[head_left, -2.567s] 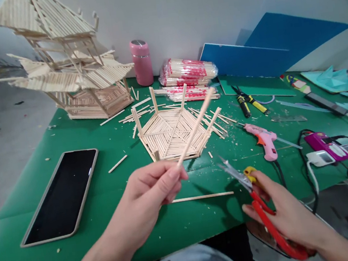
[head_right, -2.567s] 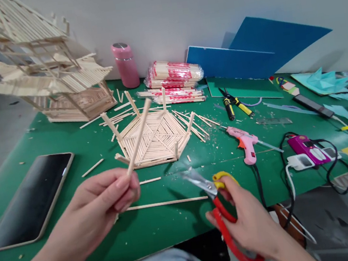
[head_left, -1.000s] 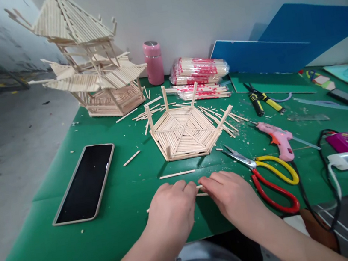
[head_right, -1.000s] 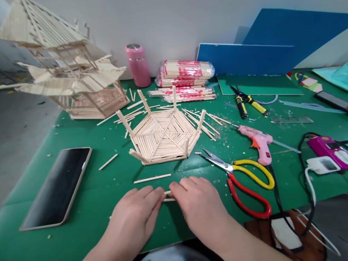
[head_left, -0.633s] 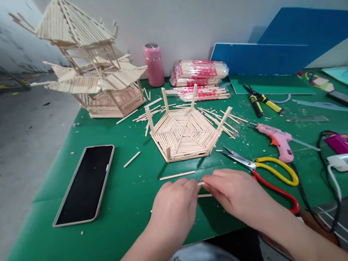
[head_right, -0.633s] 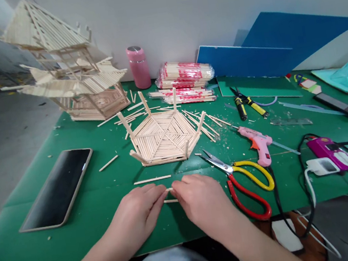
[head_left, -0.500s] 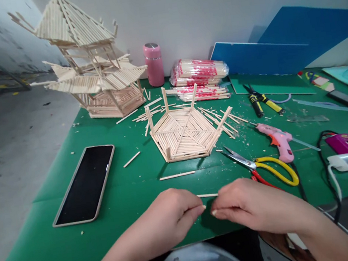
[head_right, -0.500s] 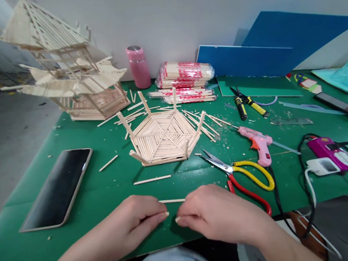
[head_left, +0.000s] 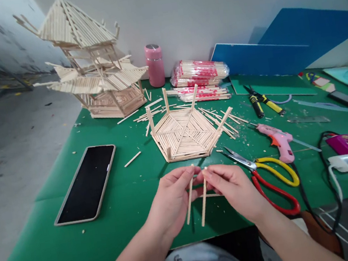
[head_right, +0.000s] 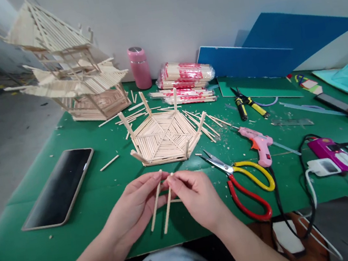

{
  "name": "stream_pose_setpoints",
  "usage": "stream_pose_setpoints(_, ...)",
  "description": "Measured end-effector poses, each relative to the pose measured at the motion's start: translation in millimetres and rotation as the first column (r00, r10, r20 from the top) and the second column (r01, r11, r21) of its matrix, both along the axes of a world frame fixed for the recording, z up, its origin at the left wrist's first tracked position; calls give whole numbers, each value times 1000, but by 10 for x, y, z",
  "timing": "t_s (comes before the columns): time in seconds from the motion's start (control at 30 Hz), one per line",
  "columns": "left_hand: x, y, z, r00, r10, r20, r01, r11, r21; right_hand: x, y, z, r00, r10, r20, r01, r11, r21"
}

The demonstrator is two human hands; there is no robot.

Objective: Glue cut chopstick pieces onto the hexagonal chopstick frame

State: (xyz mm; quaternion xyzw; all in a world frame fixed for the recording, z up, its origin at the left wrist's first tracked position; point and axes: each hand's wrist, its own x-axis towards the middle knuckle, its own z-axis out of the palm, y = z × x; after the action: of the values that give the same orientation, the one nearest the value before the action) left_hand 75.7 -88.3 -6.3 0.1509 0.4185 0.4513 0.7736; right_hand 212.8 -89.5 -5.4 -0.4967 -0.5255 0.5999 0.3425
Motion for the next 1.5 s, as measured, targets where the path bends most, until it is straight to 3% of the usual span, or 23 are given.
stream_pose_setpoints(0.27,54,-30,-34,1000,10,-30,-9,1000,24,-5,59,-53,953,43,300,-104,976,189)
stream_pose_setpoints(0.73,81,-41,-94,997,56,60,-56,998,-1,-32,44,-22,800,52,598,-306,893,331)
stream_pose_setpoints(1.17,112,-7,-124,990,128,58,-129,992,14,-64,59,-34,762,27,647,-313,890,332)
stream_pose_setpoints(1.5,43,121,-59,974,219,60,-218,976,-28,125,28,9,877,-45,479,-133,934,331)
